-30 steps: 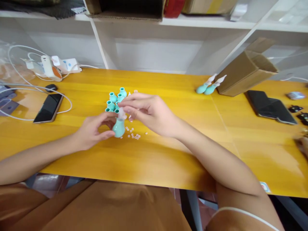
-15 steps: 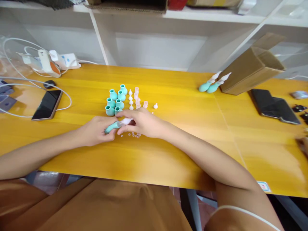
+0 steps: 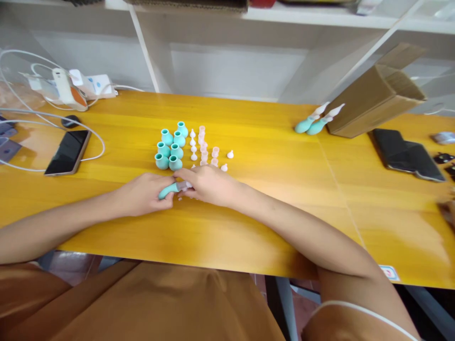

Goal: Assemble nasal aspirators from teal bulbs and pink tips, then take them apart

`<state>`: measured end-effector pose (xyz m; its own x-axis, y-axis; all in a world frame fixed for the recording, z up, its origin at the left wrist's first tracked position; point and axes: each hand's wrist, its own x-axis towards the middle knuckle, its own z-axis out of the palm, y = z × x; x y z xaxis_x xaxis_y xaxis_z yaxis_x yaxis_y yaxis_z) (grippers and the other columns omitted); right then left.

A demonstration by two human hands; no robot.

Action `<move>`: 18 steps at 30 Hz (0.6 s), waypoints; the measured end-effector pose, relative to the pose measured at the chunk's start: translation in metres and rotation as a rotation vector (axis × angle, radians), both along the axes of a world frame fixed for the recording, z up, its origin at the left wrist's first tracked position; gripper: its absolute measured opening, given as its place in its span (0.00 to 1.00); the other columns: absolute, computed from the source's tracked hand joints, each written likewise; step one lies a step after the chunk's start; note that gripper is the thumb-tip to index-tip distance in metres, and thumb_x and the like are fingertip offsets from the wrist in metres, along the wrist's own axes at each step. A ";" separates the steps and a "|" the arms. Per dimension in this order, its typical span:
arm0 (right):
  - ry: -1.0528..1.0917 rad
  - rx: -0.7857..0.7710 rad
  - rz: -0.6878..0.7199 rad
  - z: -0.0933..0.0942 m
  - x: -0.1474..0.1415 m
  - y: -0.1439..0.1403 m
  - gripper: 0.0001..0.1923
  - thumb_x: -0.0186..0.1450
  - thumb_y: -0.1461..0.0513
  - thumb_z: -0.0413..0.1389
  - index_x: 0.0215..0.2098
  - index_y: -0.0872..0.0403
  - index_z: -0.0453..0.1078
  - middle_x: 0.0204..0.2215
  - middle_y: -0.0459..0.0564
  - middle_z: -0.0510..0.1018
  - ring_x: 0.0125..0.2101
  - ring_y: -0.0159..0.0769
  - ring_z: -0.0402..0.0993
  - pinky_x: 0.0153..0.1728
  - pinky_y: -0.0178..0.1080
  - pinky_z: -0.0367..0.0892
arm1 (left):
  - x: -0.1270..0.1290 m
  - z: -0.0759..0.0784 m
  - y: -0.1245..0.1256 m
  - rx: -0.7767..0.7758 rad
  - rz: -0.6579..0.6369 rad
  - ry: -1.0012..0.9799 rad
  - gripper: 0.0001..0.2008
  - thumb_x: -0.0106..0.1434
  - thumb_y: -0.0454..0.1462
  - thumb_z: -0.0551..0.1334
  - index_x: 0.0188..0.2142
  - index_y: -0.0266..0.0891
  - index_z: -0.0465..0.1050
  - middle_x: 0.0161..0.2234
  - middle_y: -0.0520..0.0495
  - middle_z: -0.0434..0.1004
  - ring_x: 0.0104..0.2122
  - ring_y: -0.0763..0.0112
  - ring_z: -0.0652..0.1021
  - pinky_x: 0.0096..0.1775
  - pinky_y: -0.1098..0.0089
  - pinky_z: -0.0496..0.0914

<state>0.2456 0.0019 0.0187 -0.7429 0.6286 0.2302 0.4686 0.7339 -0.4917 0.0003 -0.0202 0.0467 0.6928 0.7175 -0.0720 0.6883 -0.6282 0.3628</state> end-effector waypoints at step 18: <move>-0.120 -0.334 0.002 0.027 0.011 0.010 0.15 0.61 0.62 0.76 0.36 0.55 0.74 0.25 0.41 0.76 0.27 0.31 0.70 0.32 0.35 0.58 | -0.001 -0.008 0.001 -0.009 0.091 -0.001 0.09 0.62 0.40 0.68 0.30 0.44 0.69 0.23 0.53 0.69 0.22 0.66 0.71 0.29 0.67 0.57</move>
